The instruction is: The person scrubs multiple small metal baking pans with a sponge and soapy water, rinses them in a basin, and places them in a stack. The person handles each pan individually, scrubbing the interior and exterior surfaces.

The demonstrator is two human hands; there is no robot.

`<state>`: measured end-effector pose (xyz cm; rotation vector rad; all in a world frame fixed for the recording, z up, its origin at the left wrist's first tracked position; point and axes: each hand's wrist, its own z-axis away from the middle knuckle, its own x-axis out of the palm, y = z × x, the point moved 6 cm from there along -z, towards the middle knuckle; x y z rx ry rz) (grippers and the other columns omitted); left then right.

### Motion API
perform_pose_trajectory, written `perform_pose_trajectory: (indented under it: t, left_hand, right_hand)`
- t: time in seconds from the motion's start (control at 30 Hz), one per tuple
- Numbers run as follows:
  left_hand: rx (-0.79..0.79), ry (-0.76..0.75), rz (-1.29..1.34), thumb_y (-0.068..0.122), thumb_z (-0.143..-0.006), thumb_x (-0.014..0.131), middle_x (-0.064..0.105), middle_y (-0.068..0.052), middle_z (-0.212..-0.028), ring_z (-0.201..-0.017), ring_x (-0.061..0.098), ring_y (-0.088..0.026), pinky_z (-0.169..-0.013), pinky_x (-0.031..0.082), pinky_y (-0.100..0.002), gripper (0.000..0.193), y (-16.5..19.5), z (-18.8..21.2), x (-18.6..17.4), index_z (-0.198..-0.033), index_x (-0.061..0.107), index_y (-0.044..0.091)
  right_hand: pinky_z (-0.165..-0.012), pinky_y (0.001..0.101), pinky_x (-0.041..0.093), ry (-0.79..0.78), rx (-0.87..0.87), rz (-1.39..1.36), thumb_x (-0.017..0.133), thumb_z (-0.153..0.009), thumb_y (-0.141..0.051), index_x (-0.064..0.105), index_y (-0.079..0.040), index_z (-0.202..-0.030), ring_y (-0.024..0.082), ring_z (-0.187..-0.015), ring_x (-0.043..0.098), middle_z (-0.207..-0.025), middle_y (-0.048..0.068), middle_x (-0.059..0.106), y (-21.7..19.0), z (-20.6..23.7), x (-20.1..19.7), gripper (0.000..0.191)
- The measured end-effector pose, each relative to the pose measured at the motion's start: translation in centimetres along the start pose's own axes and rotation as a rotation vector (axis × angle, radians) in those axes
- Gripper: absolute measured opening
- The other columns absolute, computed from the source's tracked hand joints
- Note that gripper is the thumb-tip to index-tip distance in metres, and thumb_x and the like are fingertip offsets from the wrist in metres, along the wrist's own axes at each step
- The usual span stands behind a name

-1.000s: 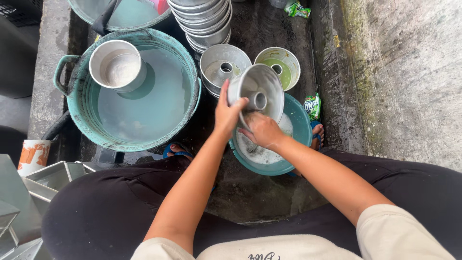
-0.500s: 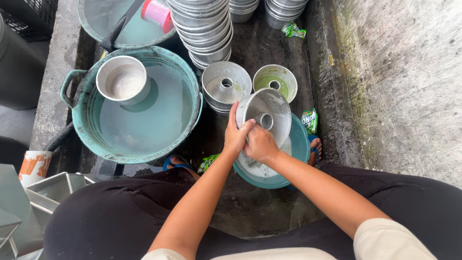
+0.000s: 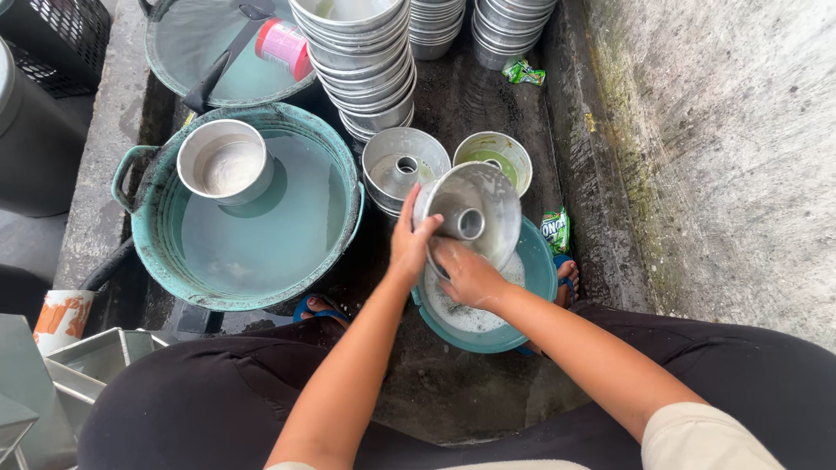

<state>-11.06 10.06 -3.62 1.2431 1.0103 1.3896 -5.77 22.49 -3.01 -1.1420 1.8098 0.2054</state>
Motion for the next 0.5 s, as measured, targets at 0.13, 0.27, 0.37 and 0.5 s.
perform_pose_trajectory:
  t: [0.13, 0.27, 0.37, 0.5]
  left_hand:
    - [-0.111, 0.03, -0.076, 0.023, -0.076, 0.075, 0.061, -0.017, -0.139, -0.121, 0.062, -0.026, -0.103, 0.048, -0.037, 0.087, 0.1, -0.9, -1.8, -0.156, 0.041, 0.02]
    - [-0.028, 0.078, -0.037, 0.022, -0.076, 0.073, 0.058, -0.015, -0.139, -0.123, 0.059, -0.024, -0.105, 0.044, -0.034, 0.086, -0.4, 1.5, 0.6, -0.155, 0.038, 0.021]
    - [-0.006, 0.0, -0.06, 0.021, -0.075, 0.07, 0.065, -0.016, -0.134, -0.119, 0.063, -0.026, -0.104, 0.047, -0.035, 0.081, 0.4, 0.3, -0.5, -0.153, 0.049, 0.018]
    - [-0.029, -0.172, -0.291, 0.019, -0.072, 0.071, 0.067, -0.013, -0.135, -0.122, 0.063, -0.026, -0.106, 0.045, -0.034, 0.077, 1.5, -1.7, -3.2, -0.147, 0.058, 0.017]
  right_hand:
    - [-0.087, 0.0486, 0.054, -0.454, 0.301, 0.092, 0.07, -0.087, -0.018, 0.065, -0.013, -0.119, 0.035, -0.108, 0.068, -0.115, 0.013, 0.07, 1.9, 1.4, 3.0, 0.033]
    - [-0.099, 0.0472, 0.052, -0.333, 0.519, -0.046, 0.071, -0.092, -0.029, 0.055, -0.004, -0.134, 0.035, -0.118, 0.062, -0.128, 0.016, 0.063, 2.8, 2.0, 2.8, 0.051]
    - [-0.113, 0.0428, 0.049, -0.33, 0.221, 0.014, 0.07, -0.095, -0.022, 0.058, -0.014, -0.142, 0.03, -0.136, 0.057, -0.145, 0.011, 0.061, 1.6, 1.5, 2.0, 0.05]
    - [-0.125, 0.0544, 0.02, -1.023, 0.241, 0.259, 0.083, -0.069, -0.046, 0.055, -0.028, -0.139, 0.023, -0.151, 0.03, -0.156, 0.001, 0.045, 4.8, 2.7, 1.6, 0.078]
